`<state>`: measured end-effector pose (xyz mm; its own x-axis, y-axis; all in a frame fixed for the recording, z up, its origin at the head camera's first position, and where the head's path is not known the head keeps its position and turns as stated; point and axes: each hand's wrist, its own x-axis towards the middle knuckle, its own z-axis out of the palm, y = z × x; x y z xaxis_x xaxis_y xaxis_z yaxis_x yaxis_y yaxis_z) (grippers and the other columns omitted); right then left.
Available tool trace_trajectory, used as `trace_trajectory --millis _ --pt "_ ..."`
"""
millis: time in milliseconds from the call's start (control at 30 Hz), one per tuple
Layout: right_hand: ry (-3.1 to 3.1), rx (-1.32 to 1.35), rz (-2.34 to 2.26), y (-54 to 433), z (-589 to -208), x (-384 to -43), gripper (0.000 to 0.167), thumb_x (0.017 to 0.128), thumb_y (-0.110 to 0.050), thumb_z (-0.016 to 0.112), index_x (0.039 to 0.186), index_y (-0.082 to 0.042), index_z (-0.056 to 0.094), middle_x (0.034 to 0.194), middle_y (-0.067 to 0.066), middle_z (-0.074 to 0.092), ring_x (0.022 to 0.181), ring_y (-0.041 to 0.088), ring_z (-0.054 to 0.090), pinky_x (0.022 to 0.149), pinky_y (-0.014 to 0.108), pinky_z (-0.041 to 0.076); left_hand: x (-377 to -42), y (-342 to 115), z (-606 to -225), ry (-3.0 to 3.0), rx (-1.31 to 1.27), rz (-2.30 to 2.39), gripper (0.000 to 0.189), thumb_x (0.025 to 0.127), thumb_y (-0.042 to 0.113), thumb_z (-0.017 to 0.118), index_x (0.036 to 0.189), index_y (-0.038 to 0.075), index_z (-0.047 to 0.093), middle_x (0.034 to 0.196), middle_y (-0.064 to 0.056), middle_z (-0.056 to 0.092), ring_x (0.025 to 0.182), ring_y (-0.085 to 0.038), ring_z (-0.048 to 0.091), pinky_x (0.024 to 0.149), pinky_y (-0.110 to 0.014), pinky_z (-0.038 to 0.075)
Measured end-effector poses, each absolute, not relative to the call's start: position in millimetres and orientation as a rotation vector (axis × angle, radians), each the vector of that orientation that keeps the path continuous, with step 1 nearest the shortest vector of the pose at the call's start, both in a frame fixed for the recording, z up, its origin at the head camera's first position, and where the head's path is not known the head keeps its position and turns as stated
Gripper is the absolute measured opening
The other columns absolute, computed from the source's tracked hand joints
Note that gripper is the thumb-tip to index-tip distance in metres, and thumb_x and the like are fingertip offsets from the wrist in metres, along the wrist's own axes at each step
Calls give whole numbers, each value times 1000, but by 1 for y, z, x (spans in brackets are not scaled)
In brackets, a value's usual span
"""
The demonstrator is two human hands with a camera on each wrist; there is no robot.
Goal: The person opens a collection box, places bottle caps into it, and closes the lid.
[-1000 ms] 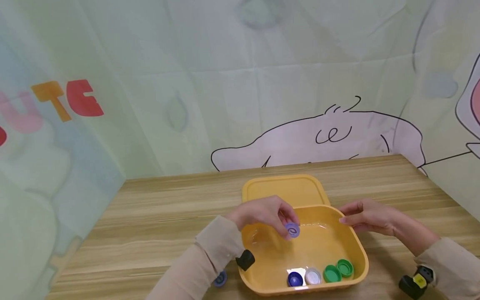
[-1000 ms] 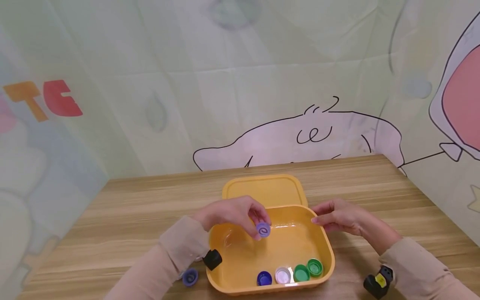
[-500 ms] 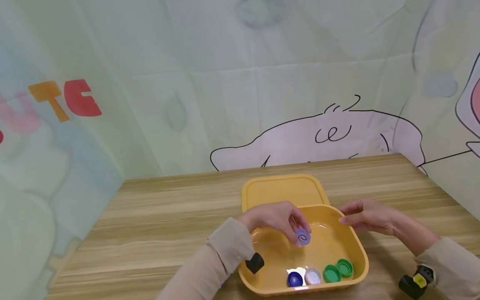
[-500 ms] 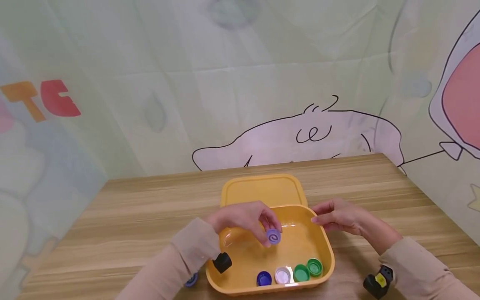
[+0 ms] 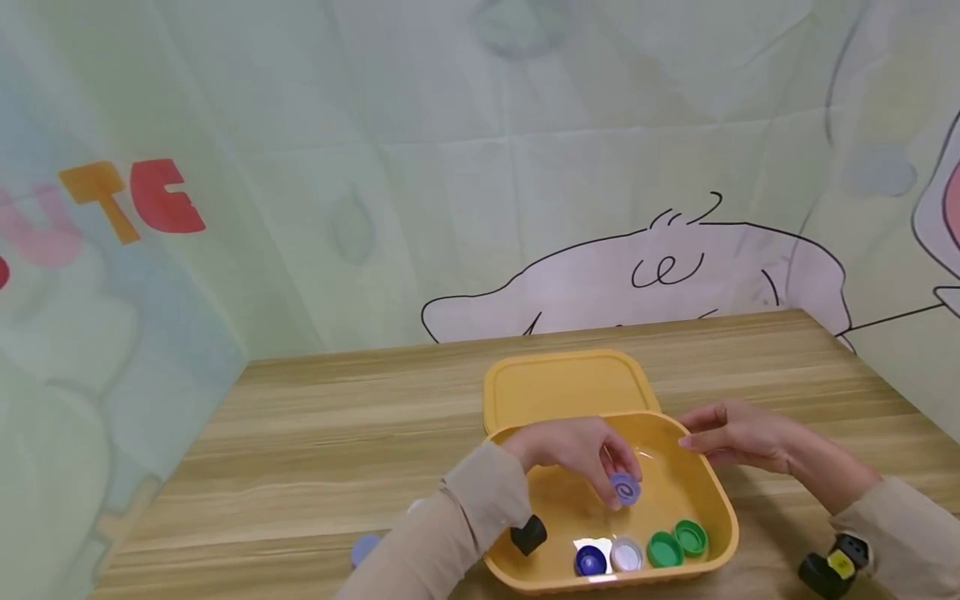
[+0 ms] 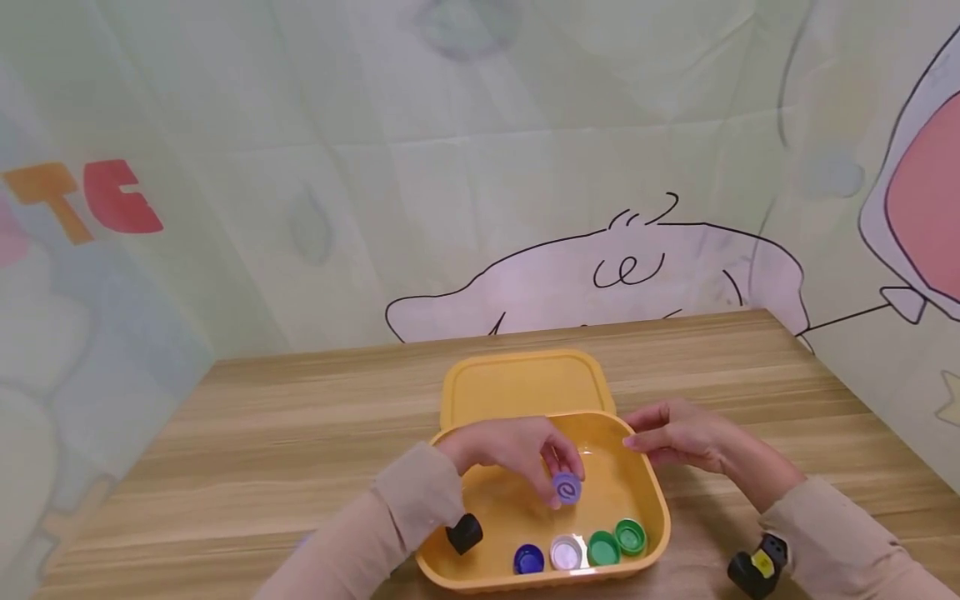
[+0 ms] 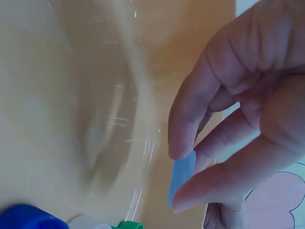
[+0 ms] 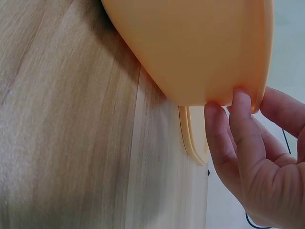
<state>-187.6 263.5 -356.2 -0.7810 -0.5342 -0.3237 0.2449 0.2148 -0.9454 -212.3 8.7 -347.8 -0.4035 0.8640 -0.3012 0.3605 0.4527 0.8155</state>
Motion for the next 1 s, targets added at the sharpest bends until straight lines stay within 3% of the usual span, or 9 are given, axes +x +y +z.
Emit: trace_trajectory --millis 233,400,1000 --pt "1836 -312 -1641 266 -359 -190 40 87 -13 65 120 8 56 108 9 65 95 22 64 84 37 51 -209 18 -353 1991 1049 840 31 70 -4 77 99 0 66 82 3 62 73 -3 54 71 -14 46" --pt "1888 -254 -1624 263 -357 -187 46 88 -11 64 123 14 50 109 10 64 95 21 63 84 37 51 -208 21 -357 1981 1059 846 31 70 -6 77 99 -2 66 80 2 62 71 -3 54 70 -13 46" --pt "1854 -303 -1655 264 -359 -187 47 89 -7 61 125 18 44 110 10 64 95 20 63 83 36 51 -201 41 -368 2189 1177 713 30 68 4 81 96 6 69 80 8 63 72 1 53 69 -8 43"
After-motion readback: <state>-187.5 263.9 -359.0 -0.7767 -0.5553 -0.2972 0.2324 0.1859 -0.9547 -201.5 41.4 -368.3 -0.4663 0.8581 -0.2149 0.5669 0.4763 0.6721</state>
